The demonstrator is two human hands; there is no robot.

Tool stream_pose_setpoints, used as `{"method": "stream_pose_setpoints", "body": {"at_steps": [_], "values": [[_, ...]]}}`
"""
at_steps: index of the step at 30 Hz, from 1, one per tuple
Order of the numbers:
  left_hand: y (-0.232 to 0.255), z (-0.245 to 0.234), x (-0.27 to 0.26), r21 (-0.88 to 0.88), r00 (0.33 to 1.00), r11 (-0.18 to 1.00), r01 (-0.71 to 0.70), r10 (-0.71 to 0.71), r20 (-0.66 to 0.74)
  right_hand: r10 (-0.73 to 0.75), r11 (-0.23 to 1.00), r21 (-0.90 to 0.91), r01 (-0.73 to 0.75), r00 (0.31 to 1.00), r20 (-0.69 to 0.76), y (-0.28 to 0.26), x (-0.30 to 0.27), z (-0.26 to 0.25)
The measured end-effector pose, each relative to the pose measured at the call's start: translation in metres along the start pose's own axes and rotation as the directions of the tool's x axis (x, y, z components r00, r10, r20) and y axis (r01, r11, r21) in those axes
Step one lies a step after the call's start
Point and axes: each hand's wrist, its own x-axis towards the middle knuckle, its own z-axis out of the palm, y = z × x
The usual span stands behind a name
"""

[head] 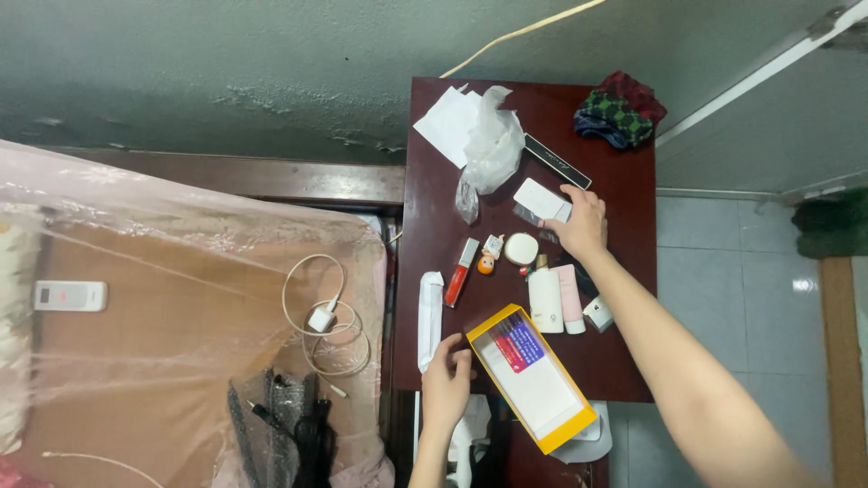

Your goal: Unboxing and examining small items from a yellow box on a bedside table

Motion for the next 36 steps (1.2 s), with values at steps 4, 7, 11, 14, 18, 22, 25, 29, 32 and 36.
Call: {"method": "stream_pose_setpoints", "body": {"at_steps": [4, 7, 11, 14, 18, 22, 25, 29, 32, 36], "values": [[-0.001, 0.002, 0.003, -0.036, 1.000, 0.999, -0.015, 0.015, 0.009, 0.096, 0.993, -0.074, -0.092, 0.994, 0.045, -0.001, 0.006, 0.006], [0.003, 0.002, 0.003, -0.067, 1.000, 0.998, -0.007, 0.008, 0.027, 0.157, 0.984, -0.098, -0.147, 0.983, 0.093, 0.004, 0.015, 0.010], [-0.001, 0.002, 0.004, -0.033, 1.000, 0.999, -0.007, 0.007, 0.001, 0.092, 0.993, -0.082, -0.086, 0.993, 0.079, 0.007, 0.008, 0.010], [-0.005, 0.000, 0.004, -0.020, 1.000, 1.000, -0.007, 0.007, -0.015, 0.041, 0.997, -0.070, -0.034, 0.994, 0.104, 0.000, -0.003, 0.001], [0.008, -0.005, -0.006, -0.059, 1.000, 0.998, 0.021, -0.022, -0.014, 0.102, 0.995, -0.019, -0.101, 0.989, 0.108, -0.015, -0.012, -0.021], [0.011, -0.008, -0.010, -0.015, 1.000, 1.000, 0.008, -0.008, -0.017, 0.061, 0.995, -0.080, -0.057, 0.996, 0.057, 0.003, -0.001, -0.025], [0.009, -0.006, -0.012, -0.026, 0.999, 0.999, -0.038, 0.037, -0.031, 0.048, 0.998, -0.041, -0.047, 0.998, 0.043, 0.006, -0.006, -0.039], [0.014, -0.005, -0.018, -0.051, 0.999, 0.997, -0.049, 0.048, -0.026, 0.017, 0.999, 0.035, -0.018, 1.000, 0.012, 0.034, -0.001, -0.039], [0.019, -0.008, -0.026, -0.040, 0.999, 0.999, -0.028, 0.027, -0.023, 0.024, 0.996, 0.082, -0.023, 1.000, -0.019, 0.046, 0.001, -0.035], [0.016, -0.008, -0.025, -0.093, 0.977, 0.984, -0.151, 0.134, -0.166, 0.149, 0.921, 0.361, -0.146, 0.989, 0.019, 0.005, -0.025, -0.054]]}}
